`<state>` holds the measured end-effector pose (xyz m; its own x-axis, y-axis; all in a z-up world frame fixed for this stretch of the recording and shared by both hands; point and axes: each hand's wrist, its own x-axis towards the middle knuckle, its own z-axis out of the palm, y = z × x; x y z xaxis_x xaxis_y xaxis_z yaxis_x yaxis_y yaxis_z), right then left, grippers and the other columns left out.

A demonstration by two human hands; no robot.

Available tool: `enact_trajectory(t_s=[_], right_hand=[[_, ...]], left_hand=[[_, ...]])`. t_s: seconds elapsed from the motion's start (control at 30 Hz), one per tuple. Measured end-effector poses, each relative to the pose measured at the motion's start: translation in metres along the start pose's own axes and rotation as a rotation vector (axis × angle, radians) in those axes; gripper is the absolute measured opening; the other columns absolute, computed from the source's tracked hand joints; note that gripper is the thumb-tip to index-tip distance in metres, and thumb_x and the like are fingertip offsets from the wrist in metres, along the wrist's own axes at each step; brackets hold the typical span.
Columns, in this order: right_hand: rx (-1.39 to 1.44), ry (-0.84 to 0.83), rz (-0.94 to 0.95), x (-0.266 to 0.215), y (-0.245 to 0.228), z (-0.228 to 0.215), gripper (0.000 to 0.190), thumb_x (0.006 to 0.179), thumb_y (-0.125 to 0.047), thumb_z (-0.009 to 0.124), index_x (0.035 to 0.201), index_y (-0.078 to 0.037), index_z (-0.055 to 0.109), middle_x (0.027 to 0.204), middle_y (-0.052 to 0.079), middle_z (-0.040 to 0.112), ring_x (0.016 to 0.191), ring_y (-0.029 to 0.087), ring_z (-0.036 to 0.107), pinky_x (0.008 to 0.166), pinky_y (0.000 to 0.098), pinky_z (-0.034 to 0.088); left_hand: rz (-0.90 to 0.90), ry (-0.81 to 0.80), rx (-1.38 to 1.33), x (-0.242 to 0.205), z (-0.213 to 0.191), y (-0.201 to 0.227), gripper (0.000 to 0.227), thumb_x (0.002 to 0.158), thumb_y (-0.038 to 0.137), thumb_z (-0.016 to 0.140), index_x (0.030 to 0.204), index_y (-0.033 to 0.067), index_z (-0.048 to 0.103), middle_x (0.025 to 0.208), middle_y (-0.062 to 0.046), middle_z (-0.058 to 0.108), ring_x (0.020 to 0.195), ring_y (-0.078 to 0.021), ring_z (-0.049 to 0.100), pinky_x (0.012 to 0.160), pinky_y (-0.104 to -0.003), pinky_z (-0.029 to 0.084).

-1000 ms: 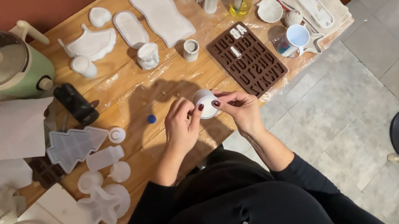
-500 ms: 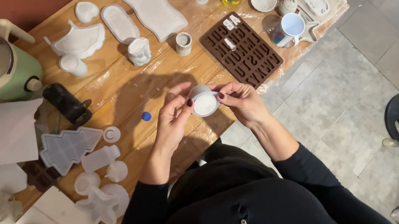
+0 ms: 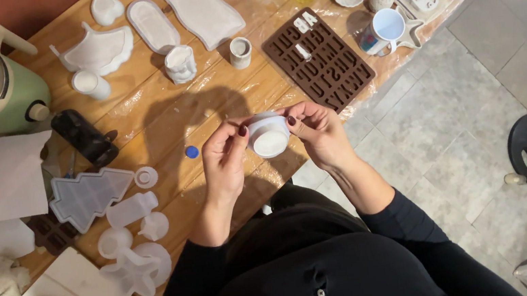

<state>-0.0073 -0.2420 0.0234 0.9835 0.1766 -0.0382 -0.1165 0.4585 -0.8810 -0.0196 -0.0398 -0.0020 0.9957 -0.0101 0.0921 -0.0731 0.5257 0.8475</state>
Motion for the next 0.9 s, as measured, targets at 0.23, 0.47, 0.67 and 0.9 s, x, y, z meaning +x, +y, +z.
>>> enact_trajectory(t_s=[0.23,0.47,0.67,0.9], right_hand=[[0.175,0.003,0.176,0.006,0.001,-0.004,0.009,0.1,-0.004,0.069,0.106,0.003,0.069,0.113,0.014,0.073,0.098,0.019,0.069,0.095,0.0355,0.055],[0.291,0.058,0.311,0.021,0.02,-0.021,0.013,0.102,-0.006,0.066,0.108,0.004,0.07,0.105,0.013,0.074,0.094,0.021,0.071,0.087,0.0345,0.058],[0.309,0.218,0.412,0.028,0.031,-0.021,0.017,0.1,-0.009,0.063,0.109,0.005,0.07,0.106,0.014,0.073,0.096,0.024,0.072,0.085,0.0394,0.061],[0.346,0.309,0.593,0.027,0.029,-0.018,0.031,0.098,-0.013,0.06,0.121,0.006,0.065,0.115,0.017,0.072,0.102,0.025,0.073,0.086,0.0385,0.062]], left_hand=[[-0.188,0.022,-0.299,0.003,-0.006,-0.004,0.014,0.111,0.005,0.064,0.098,-0.0017,0.066,0.096,-0.006,0.068,0.087,-0.0097,0.059,0.081,-0.026,0.045],[-0.305,0.078,-0.459,0.017,-0.012,-0.022,0.009,0.101,0.006,0.063,0.106,0.0008,0.069,0.105,-0.007,0.072,0.099,-0.0163,0.068,0.094,-0.034,0.055],[-0.314,0.193,-0.452,0.016,-0.014,-0.039,0.008,0.099,0.002,0.066,0.107,0.0032,0.067,0.11,-0.007,0.07,0.106,-0.0196,0.068,0.1,-0.04,0.055],[-0.021,-0.123,-0.026,0.015,0.017,0.019,0.031,0.106,0.007,0.048,0.135,0.0029,0.055,0.147,-0.014,0.048,0.138,-0.0243,0.046,0.118,-0.042,0.036]])
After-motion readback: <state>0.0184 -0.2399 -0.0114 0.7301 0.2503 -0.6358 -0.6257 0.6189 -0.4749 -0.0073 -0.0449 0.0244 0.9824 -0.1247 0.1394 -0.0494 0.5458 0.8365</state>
